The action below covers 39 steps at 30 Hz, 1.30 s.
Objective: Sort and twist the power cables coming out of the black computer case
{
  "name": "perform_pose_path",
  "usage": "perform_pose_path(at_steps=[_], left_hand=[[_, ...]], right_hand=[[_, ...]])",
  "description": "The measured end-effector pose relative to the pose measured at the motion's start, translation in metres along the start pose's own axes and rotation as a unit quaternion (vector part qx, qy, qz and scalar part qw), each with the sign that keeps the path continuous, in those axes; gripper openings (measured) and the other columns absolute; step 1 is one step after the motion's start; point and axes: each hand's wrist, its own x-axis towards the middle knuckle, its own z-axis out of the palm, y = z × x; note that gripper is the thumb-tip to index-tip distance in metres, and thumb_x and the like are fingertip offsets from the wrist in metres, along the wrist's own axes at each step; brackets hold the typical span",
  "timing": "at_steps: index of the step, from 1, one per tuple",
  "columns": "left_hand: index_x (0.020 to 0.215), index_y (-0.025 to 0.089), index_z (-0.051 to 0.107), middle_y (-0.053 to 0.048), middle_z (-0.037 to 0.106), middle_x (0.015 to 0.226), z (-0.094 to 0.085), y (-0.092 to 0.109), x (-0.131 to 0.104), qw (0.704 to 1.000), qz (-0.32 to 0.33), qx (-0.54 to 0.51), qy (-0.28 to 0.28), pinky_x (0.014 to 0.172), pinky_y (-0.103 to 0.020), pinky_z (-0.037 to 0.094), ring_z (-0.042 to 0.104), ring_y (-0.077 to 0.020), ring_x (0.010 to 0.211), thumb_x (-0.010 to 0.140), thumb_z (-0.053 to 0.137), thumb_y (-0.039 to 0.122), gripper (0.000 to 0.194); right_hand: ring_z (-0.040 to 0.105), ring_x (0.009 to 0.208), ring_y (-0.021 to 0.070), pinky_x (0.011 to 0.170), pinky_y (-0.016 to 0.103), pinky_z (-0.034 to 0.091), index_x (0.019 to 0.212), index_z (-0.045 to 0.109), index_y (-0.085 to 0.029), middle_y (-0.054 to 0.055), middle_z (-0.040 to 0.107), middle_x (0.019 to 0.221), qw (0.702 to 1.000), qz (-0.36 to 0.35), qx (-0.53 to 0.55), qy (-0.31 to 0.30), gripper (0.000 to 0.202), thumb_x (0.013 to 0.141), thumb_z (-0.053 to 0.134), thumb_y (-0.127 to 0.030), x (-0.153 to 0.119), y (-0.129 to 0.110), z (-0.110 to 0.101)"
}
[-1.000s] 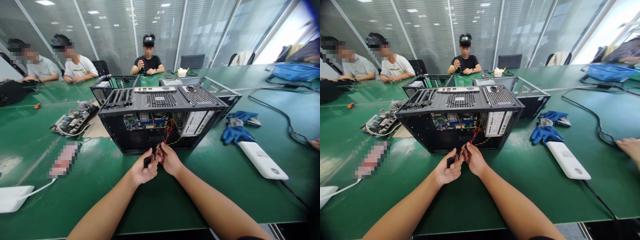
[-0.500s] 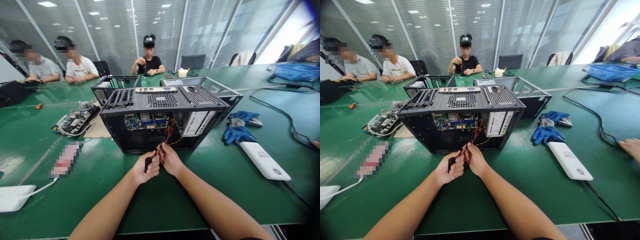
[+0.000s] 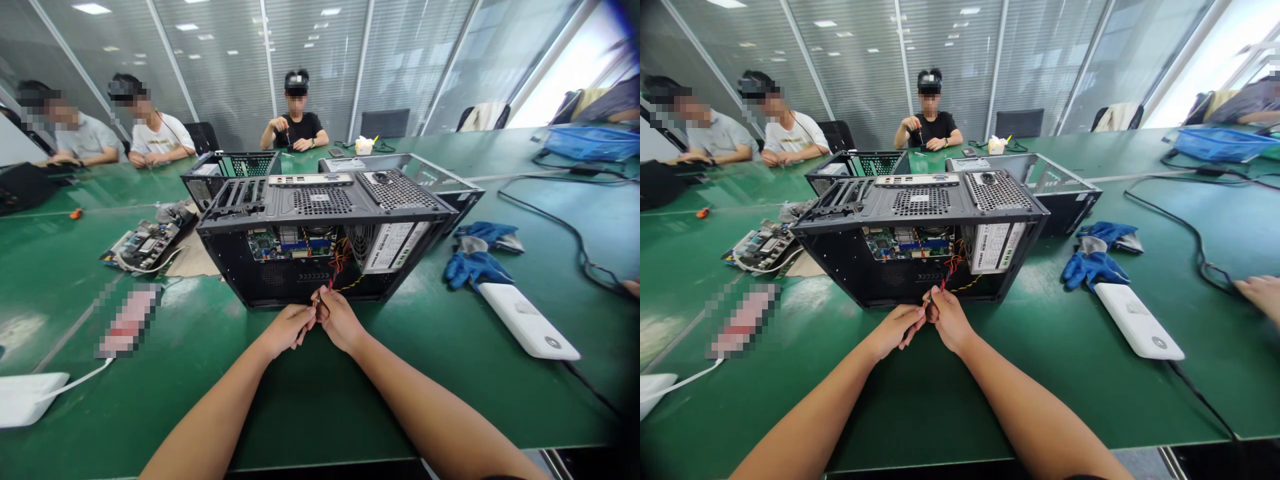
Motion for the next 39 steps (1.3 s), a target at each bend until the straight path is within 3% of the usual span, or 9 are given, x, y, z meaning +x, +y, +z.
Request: perform_pose_path(at_steps=[3, 6, 9, 19, 23, 27, 33, 36, 39], left_hand=[[0.062, 0.017, 0.046, 0.008, 0.035, 0.033, -0.002, 0.003, -0.003, 0.991, -0.005, -0.117, -0.059, 0.035, -0.019, 0.019, 0.024, -0.0052, 0.027, 0.087, 0.049, 0.049, 0.04], [0.062, 0.017, 0.044, 0.008, 0.032, 0.033, -0.003, 0.006, -0.005, 0.963, -0.039, -0.235, -0.129, 0.036, -0.019, 0.017, 0.021, -0.0048, 0.028, 0.087, 0.05, 0.046, 0.038], [0.063, 0.017, 0.043, 0.008, 0.032, 0.035, -0.003, 0.008, -0.006, 0.941, -0.072, -0.288, -0.163, 0.037, -0.02, 0.016, 0.022, -0.0049, 0.028, 0.086, 0.052, 0.044, 0.037], [0.07, 0.013, 0.057, 0.008, 0.029, 0.033, -0.004, 0.002, -0.005, 0.948, -0.073, -0.282, -0.126, 0.039, -0.021, 0.018, 0.021, -0.0053, 0.028, 0.085, 0.043, 0.046, 0.039], [0.065, 0.015, 0.053, 0.008, 0.029, 0.03, -0.001, 0.0, -0.002, 0.97, -0.033, -0.225, -0.084, 0.038, -0.021, 0.017, 0.02, -0.0056, 0.028, 0.084, 0.044, 0.044, 0.036], [0.06, 0.017, 0.048, 0.007, 0.033, 0.03, 0.001, -0.003, 0.001, 0.998, 0.028, -0.057, -0.024, 0.038, -0.021, 0.02, 0.023, -0.0063, 0.026, 0.087, 0.041, 0.043, 0.038], [0.063, 0.018, 0.045, 0.006, 0.038, 0.042, 0.001, -0.004, 0.0, 0.983, 0.09, 0.151, 0.041, 0.044, -0.02, 0.028, 0.04, -0.0085, 0.039, 0.09, 0.037, 0.037, 0.035], [0.063, 0.018, 0.045, 0.006, 0.039, 0.042, 0.0, -0.004, -0.001, 0.981, 0.093, 0.167, 0.039, 0.045, -0.02, 0.03, 0.04, -0.0086, 0.04, 0.09, 0.038, 0.034, 0.033], [0.062, 0.019, 0.044, 0.006, 0.038, 0.04, 0.0, -0.004, 0.0, 0.991, 0.073, 0.112, 0.017, 0.041, -0.02, 0.029, 0.037, -0.0079, 0.035, 0.09, 0.037, 0.037, 0.034]], right_hand=[[0.037, 0.043, 0.0077, 0.048, 0.024, 0.032, 0.076, 0.063, -0.018, -0.008, 0.037, 0.044, 1.0, 0.005, 0.011, -0.004, 0.035, 0.078, 0.068, -0.053, -0.001, -0.002, -0.001], [0.041, 0.047, 0.008, 0.049, 0.023, 0.032, 0.078, 0.067, -0.018, -0.006, 0.041, 0.049, 1.0, 0.018, 0.01, -0.013, 0.033, 0.077, 0.07, -0.051, -0.001, -0.004, -0.002], [0.043, 0.049, 0.0083, 0.049, 0.023, 0.032, 0.084, 0.07, -0.016, -0.004, 0.046, 0.054, 0.999, 0.031, -0.003, -0.02, 0.035, 0.077, 0.07, -0.051, 0.0, -0.005, -0.003], [0.049, 0.041, 0.0097, 0.048, 0.025, 0.035, 0.077, 0.066, -0.016, -0.006, 0.045, 0.048, 0.998, 0.033, 0.007, -0.044, 0.036, 0.076, 0.07, -0.052, 0.0, -0.005, -0.001], [0.046, 0.043, 0.0086, 0.048, 0.025, 0.035, 0.076, 0.067, -0.016, -0.007, 0.043, 0.049, 0.999, 0.034, 0.015, -0.03, 0.035, 0.075, 0.072, -0.05, 0.001, -0.004, -0.002], [0.043, 0.043, 0.0086, 0.049, 0.025, 0.034, 0.075, 0.068, -0.016, -0.007, 0.042, 0.046, 1.0, 0.023, 0.009, -0.015, 0.036, 0.076, 0.07, -0.052, 0.002, -0.001, -0.003], [0.036, 0.043, 0.0084, 0.049, 0.025, 0.034, 0.075, 0.067, -0.016, -0.007, 0.04, 0.044, 1.0, 0.004, -0.011, 0.0, 0.037, 0.078, 0.068, -0.053, 0.002, 0.003, -0.003], [0.037, 0.044, 0.0084, 0.049, 0.025, 0.034, 0.075, 0.068, -0.016, -0.007, 0.04, 0.045, 1.0, 0.009, -0.005, 0.001, 0.037, 0.077, 0.068, -0.053, 0.002, 0.002, -0.003], [0.039, 0.044, 0.0082, 0.048, 0.024, 0.034, 0.074, 0.068, -0.016, -0.006, 0.043, 0.046, 1.0, 0.023, 0.006, -0.002, 0.035, 0.076, 0.07, -0.051, 0.002, -0.001, -0.003]])
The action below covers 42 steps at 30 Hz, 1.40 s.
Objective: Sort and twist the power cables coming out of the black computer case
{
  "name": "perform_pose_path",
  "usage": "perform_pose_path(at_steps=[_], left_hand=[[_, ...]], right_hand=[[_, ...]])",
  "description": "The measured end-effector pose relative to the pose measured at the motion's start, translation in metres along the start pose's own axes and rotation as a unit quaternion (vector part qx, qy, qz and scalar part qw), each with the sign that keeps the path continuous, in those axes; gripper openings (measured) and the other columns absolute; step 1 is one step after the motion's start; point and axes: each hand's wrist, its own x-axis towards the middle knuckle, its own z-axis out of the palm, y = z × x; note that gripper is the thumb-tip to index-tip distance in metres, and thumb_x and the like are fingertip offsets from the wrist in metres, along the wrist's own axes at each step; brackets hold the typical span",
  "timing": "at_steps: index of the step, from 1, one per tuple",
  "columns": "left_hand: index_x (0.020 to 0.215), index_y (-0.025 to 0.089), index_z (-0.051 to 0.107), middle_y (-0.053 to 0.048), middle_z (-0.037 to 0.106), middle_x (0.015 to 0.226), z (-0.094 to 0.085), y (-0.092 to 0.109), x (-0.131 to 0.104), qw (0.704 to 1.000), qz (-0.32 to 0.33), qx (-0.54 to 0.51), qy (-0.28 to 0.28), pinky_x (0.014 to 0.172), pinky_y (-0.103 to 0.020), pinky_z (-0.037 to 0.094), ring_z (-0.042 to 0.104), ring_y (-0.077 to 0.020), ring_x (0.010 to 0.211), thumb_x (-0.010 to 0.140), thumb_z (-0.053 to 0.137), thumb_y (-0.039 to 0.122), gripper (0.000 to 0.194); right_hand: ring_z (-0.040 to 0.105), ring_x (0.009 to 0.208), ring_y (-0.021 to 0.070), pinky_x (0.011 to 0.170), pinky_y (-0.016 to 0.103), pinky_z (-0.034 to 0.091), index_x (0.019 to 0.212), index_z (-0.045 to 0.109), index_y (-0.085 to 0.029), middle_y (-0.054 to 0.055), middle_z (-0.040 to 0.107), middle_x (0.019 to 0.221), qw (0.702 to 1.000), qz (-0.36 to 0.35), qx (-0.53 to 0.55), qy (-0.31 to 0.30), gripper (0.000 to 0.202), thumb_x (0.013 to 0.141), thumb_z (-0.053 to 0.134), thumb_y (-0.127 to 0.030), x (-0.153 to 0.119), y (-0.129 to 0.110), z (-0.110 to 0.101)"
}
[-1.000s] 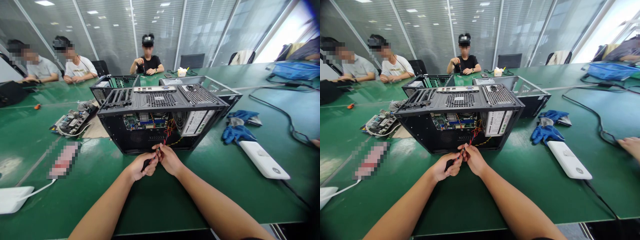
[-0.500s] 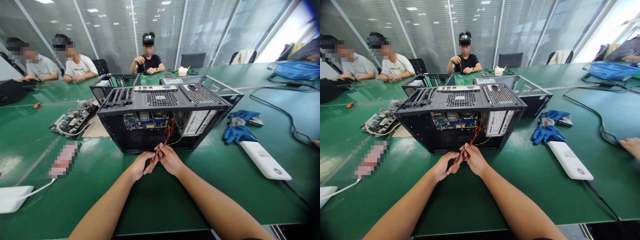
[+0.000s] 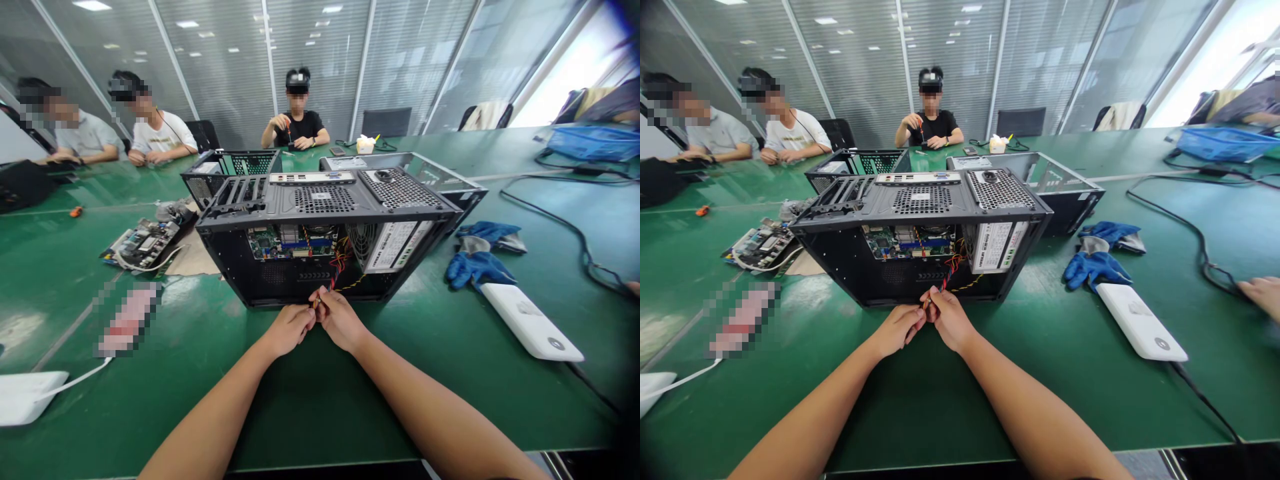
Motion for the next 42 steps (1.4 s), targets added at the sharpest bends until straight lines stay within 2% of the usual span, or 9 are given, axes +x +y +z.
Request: perform_pose_path(at_steps=[5, 10, 15, 19, 22, 30, 35, 39, 42], left_hand=[[0.062, 0.018, 0.045, 0.003, 0.05, 0.046, -0.0005, 0.0009, 0.0012, 0.998, -0.022, -0.058, -0.03, 0.032, -0.018, 0.024, 0.034, -0.0064, 0.031, 0.089, 0.038, 0.043, 0.038], [0.068, 0.016, 0.053, 0.006, 0.044, 0.042, -0.0014, 0.0025, 0.0011, 0.998, -0.029, -0.04, -0.029, 0.035, -0.018, 0.027, 0.033, -0.0062, 0.032, 0.09, 0.04, 0.045, 0.038], [0.068, 0.017, 0.052, 0.006, 0.041, 0.041, 0.0001, 0.0036, 0.0002, 1.0, 0.006, 0.006, -0.002, 0.044, -0.019, 0.031, 0.038, -0.0078, 0.036, 0.091, 0.038, 0.038, 0.034], [0.065, 0.017, 0.051, 0.005, 0.045, 0.044, 0.0018, 0.0066, -0.0024, 0.995, 0.03, 0.081, 0.045, 0.049, -0.021, 0.032, 0.043, -0.0093, 0.043, 0.089, 0.042, 0.031, 0.029], [0.064, 0.018, 0.051, 0.005, 0.046, 0.044, 0.0022, 0.008, -0.0034, 0.992, 0.045, 0.1, 0.055, 0.051, -0.021, 0.032, 0.042, -0.0094, 0.043, 0.088, 0.045, 0.028, 0.027], [0.065, 0.018, 0.048, 0.006, 0.044, 0.043, 0.0021, 0.0005, 0.0009, 0.999, -0.019, -0.027, 0.001, 0.043, -0.02, 0.03, 0.04, -0.0091, 0.037, 0.09, 0.039, 0.038, 0.033], [0.064, 0.018, 0.047, 0.005, 0.045, 0.043, 0.0018, 0.0004, -0.0003, 0.999, 0.022, 0.04, 0.015, 0.048, -0.021, 0.033, 0.043, -0.0099, 0.04, 0.091, 0.037, 0.033, 0.033], [0.063, 0.018, 0.05, 0.001, 0.056, 0.05, 0.0012, 0.0032, -0.0033, 0.986, 0.069, 0.146, 0.034, 0.059, -0.022, 0.038, 0.051, -0.0117, 0.049, 0.093, 0.036, 0.027, 0.034], [0.065, 0.018, 0.053, -0.001, 0.062, 0.058, 0.0015, 0.0038, -0.0042, 0.977, 0.083, 0.188, 0.051, 0.063, -0.023, 0.038, 0.055, -0.0126, 0.055, 0.093, 0.037, 0.026, 0.033]], right_hand=[[0.043, 0.044, 0.01, 0.049, 0.025, 0.036, 0.076, 0.069, -0.017, -0.005, 0.045, 0.046, 0.999, 0.017, 0.018, -0.02, 0.033, 0.075, 0.072, -0.05, -0.0008, -0.0037, 0.0], [0.042, 0.043, 0.0087, 0.047, 0.024, 0.035, 0.08, 0.068, -0.018, -0.006, 0.045, 0.048, 0.999, 0.021, 0.023, -0.014, 0.029, 0.077, 0.071, -0.047, 0.0001, -0.0025, -0.002], [0.04, 0.045, 0.0079, 0.047, 0.024, 0.035, 0.076, 0.067, -0.017, -0.006, 0.043, 0.05, 0.999, 0.02, 0.028, -0.005, 0.031, 0.075, 0.073, -0.048, -0.0006, -0.0021, -0.0006], [0.04, 0.045, 0.009, 0.048, 0.024, 0.034, 0.074, 0.066, -0.018, -0.007, 0.04, 0.047, 1.0, 0.013, 0.022, -0.006, 0.034, 0.075, 0.071, -0.052, -0.0009, -0.0017, 0.0014], [0.039, 0.046, 0.0086, 0.048, 0.024, 0.034, 0.074, 0.066, -0.018, -0.007, 0.039, 0.047, 1.0, 0.009, 0.026, -0.007, 0.034, 0.076, 0.071, -0.051, 0.0001, -0.0009, 0.0007], [0.039, 0.046, 0.0076, 0.049, 0.023, 0.035, 0.082, 0.069, -0.018, -0.006, 0.045, 0.052, 0.999, 0.017, 0.035, -0.011, 0.03, 0.076, 0.072, -0.047, 0.0024, -0.0003, -0.0041], [0.039, 0.047, 0.0069, 0.048, 0.022, 0.035, 0.082, 0.069, -0.018, -0.006, 0.044, 0.054, 0.999, 0.021, 0.047, -0.004, 0.029, 0.074, 0.075, -0.045, 0.0013, -0.0011, -0.0037], [0.039, 0.047, 0.0064, 0.048, 0.021, 0.033, 0.074, 0.067, -0.017, -0.006, 0.044, 0.054, 0.998, 0.034, 0.049, 0.009, 0.029, 0.071, 0.077, -0.045, -0.0002, -0.004, -0.0003], [0.038, 0.047, 0.0063, 0.048, 0.021, 0.032, 0.072, 0.066, -0.017, -0.006, 0.043, 0.052, 0.999, 0.031, 0.043, 0.007, 0.031, 0.071, 0.077, -0.046, -0.0007, -0.0045, 0.0013]])
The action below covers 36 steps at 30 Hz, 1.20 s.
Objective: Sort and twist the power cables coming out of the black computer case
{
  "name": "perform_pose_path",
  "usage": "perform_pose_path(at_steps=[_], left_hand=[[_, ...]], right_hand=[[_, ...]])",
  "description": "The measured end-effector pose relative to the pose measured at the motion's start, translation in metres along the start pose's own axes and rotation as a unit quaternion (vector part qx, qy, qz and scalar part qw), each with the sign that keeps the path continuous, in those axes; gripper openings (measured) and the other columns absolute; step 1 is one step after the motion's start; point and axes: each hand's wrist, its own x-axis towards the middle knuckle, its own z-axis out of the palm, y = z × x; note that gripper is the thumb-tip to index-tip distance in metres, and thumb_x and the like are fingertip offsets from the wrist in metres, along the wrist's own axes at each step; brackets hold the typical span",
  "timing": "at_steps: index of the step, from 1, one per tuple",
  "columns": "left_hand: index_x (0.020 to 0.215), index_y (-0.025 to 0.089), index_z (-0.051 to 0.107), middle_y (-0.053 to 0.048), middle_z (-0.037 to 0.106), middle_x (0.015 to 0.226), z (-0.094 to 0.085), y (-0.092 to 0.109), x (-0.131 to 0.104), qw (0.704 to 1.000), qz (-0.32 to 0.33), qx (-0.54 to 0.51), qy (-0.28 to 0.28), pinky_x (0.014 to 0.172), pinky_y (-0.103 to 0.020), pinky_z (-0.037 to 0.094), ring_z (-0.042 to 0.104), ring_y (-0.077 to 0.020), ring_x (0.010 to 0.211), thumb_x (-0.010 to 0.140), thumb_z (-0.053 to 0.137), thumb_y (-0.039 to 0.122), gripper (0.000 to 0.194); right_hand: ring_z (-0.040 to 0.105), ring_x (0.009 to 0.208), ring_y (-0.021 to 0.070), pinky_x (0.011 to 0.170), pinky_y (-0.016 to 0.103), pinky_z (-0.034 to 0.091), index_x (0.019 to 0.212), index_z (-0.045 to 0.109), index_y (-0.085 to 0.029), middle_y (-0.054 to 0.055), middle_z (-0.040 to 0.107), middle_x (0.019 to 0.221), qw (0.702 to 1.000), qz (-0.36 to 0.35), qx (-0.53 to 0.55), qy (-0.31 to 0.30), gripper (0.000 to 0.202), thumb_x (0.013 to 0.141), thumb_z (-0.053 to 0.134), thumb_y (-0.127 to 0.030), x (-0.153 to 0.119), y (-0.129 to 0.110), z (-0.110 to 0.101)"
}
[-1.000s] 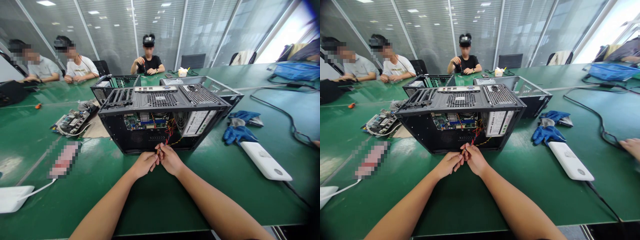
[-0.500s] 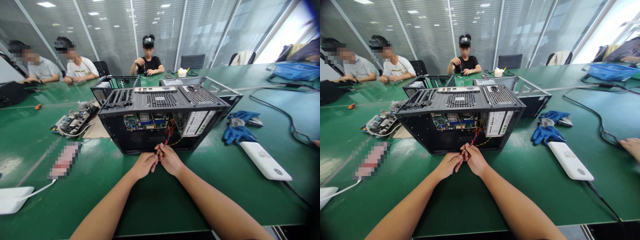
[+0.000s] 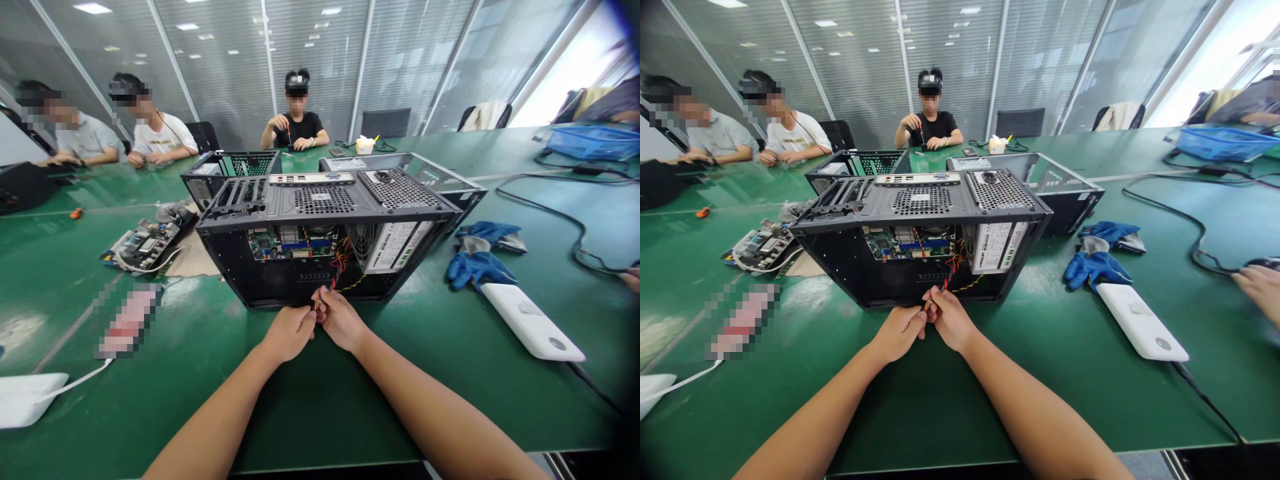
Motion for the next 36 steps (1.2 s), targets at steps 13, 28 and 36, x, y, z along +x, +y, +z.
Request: perform_pose_path(at_steps=[13, 28, 36], left_hand=[[0.065, 0.018, 0.048, 0.003, 0.05, 0.049, -0.0013, 0.0034, -0.0001, 0.999, -0.027, 0.037, -0.012, 0.055, -0.022, 0.034, 0.048, -0.0112, 0.049, 0.092, 0.033, 0.027, 0.033], [0.074, 0.017, 0.056, 0.0, 0.057, 0.061, -0.0013, 0.0019, -0.0008, 0.991, 0.013, 0.134, -0.006, 0.058, -0.023, 0.034, 0.053, -0.0127, 0.056, 0.095, 0.033, 0.025, 0.032], [0.085, 0.018, 0.061, -0.004, 0.067, 0.077, -0.0016, 0.0041, -0.0015, 0.978, 0.013, 0.208, -0.01, 0.067, -0.027, 0.042, 0.063, -0.0181, 0.07, 0.095, 0.034, 0.025, 0.03]], right_hand=[[0.039, 0.049, 0.0071, 0.05, 0.022, 0.032, 0.074, 0.069, -0.017, -0.005, 0.043, 0.051, 1.0, 0.0, -0.017, 0.008, 0.034, 0.069, 0.077, -0.05, 0.0006, 0.0006, -0.0004], [0.037, 0.048, 0.0079, 0.049, 0.024, 0.029, 0.07, 0.064, -0.018, -0.006, 0.04, 0.049, 1.0, -0.003, -0.025, 0.003, 0.034, 0.071, 0.075, -0.05, 0.0009, 0.001, 0.0002], [0.035, 0.047, 0.0079, 0.049, 0.024, 0.029, 0.069, 0.063, -0.018, -0.006, 0.039, 0.047, 0.999, -0.005, -0.034, 0.004, 0.036, 0.07, 0.075, -0.052, 0.0005, 0.0006, 0.0018]])
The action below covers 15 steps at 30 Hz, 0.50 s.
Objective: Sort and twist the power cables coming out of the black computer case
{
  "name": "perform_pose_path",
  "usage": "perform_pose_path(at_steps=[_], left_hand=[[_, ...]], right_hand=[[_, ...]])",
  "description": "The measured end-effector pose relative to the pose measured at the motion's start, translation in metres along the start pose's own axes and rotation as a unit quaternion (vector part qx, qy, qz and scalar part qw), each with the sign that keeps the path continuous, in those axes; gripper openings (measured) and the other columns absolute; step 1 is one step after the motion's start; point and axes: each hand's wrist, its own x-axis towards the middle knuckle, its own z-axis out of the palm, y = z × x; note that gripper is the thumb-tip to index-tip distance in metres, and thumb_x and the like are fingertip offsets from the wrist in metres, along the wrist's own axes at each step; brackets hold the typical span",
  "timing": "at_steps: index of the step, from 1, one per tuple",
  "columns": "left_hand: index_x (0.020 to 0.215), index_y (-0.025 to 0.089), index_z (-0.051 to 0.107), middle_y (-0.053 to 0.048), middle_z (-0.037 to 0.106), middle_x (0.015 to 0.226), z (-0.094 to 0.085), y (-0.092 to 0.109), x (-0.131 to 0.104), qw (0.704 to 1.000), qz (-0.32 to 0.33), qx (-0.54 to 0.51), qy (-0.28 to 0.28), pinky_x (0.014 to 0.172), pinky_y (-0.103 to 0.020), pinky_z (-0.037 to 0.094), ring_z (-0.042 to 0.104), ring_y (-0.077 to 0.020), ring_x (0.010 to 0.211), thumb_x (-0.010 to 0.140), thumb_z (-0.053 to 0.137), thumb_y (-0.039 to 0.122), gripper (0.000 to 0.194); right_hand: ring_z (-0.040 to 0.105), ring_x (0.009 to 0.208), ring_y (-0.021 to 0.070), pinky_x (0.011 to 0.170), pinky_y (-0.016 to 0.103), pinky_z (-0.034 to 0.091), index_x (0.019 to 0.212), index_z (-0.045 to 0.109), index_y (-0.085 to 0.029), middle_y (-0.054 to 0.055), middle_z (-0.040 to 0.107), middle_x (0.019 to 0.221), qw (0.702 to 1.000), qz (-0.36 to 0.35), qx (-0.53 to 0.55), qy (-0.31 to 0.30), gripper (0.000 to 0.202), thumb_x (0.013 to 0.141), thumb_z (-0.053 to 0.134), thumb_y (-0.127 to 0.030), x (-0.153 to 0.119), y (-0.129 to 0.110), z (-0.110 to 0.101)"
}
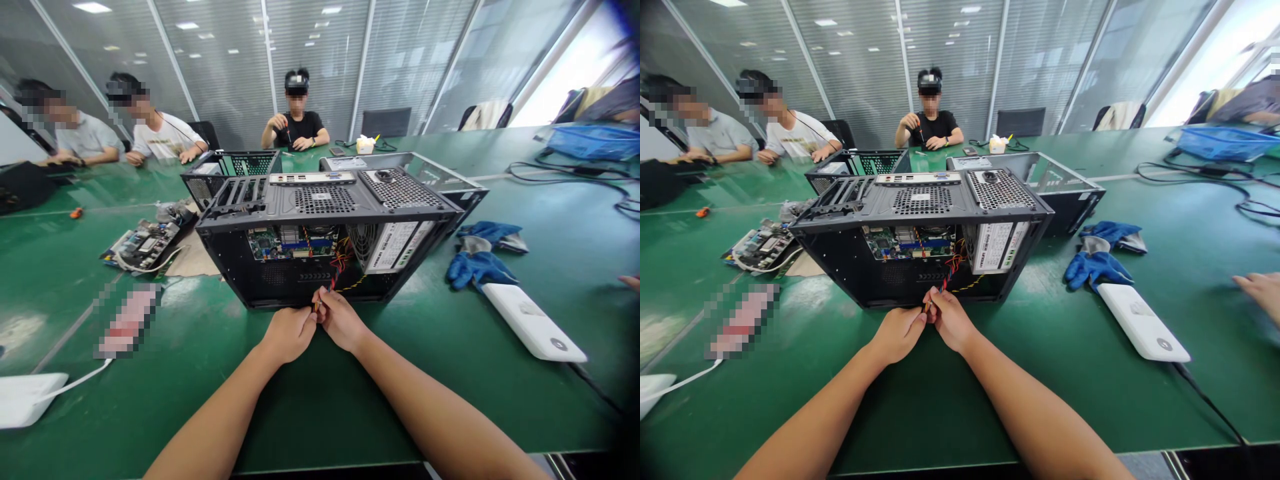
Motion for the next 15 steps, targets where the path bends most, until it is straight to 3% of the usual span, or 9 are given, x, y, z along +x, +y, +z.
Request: perform_pose_path(at_steps=[15], left_hand=[[0.088, 0.019, 0.062, -0.004, 0.068, 0.078, 0.0004, -0.0017, -0.0003, 1.0, -0.002, -0.004, -0.01, 0.07, -0.026, 0.045, 0.064, -0.0174, 0.072, 0.096, 0.033, 0.026, 0.031]], right_hand=[[0.035, 0.047, 0.0079, 0.05, 0.023, 0.029, 0.068, 0.063, -0.018, -0.006, 0.041, 0.047, 1.0, 0.006, 0.009, -0.001, 0.036, 0.069, 0.076, -0.051, -0.0001, 0.0006, 0.0]])
